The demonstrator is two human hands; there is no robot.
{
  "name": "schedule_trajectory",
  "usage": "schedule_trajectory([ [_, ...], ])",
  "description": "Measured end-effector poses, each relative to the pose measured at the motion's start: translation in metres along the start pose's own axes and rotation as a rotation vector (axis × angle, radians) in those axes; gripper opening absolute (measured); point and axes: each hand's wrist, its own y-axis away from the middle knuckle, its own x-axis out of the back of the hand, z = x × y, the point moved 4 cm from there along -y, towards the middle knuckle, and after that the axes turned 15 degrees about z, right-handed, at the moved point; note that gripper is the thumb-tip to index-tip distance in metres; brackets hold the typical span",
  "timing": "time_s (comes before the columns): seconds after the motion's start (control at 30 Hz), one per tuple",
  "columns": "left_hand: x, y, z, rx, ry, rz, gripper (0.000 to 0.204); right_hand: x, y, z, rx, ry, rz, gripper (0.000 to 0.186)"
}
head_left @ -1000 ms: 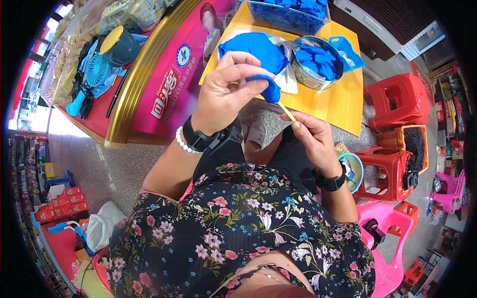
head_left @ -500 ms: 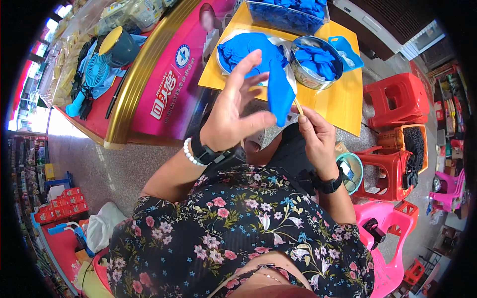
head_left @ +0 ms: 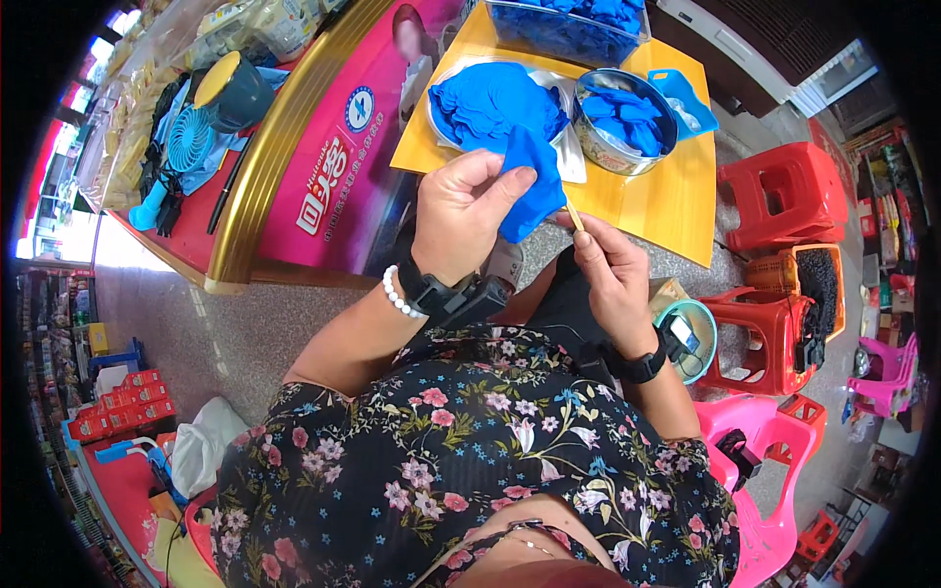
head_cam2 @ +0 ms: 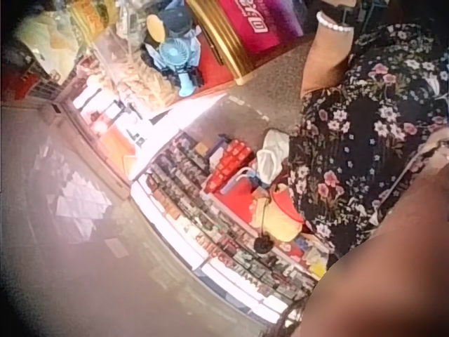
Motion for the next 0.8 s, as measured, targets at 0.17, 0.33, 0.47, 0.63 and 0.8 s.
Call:
schedule_trajectory([
  [0.17, -0.007, 0.003, 0.01, 0.037, 0.084, 0.101, 0.015, 0.004, -0.001, 0.002, -0.08, -0.028, -0.046, 0.023],
  [0.33, -0.005, -0.008, 0.012, 0.07, 0.125, 0.117, 0.016, 0.004, 0.0, -0.002, -0.015, 0.042, -0.058, 0.023],
  [0.47, -0.005, -0.011, 0.012, 0.005, 0.006, 0.082, 0.015, 0.006, 0.001, -0.001, -0.107, 0.043, -0.077, 0.022],
  [0.63, -0.005, -0.017, 0.019, 0.103, 0.171, 0.074, 0.017, 0.007, -0.005, -0.007, -0.047, 0.049, -0.121, 0.022],
  [0.8, -0.004, -0.023, 0.017, 0.238, 0.319, 0.005, 0.017, 0.004, -0.001, -0.008, 0.075, 0.105, -0.039, 0.022],
])
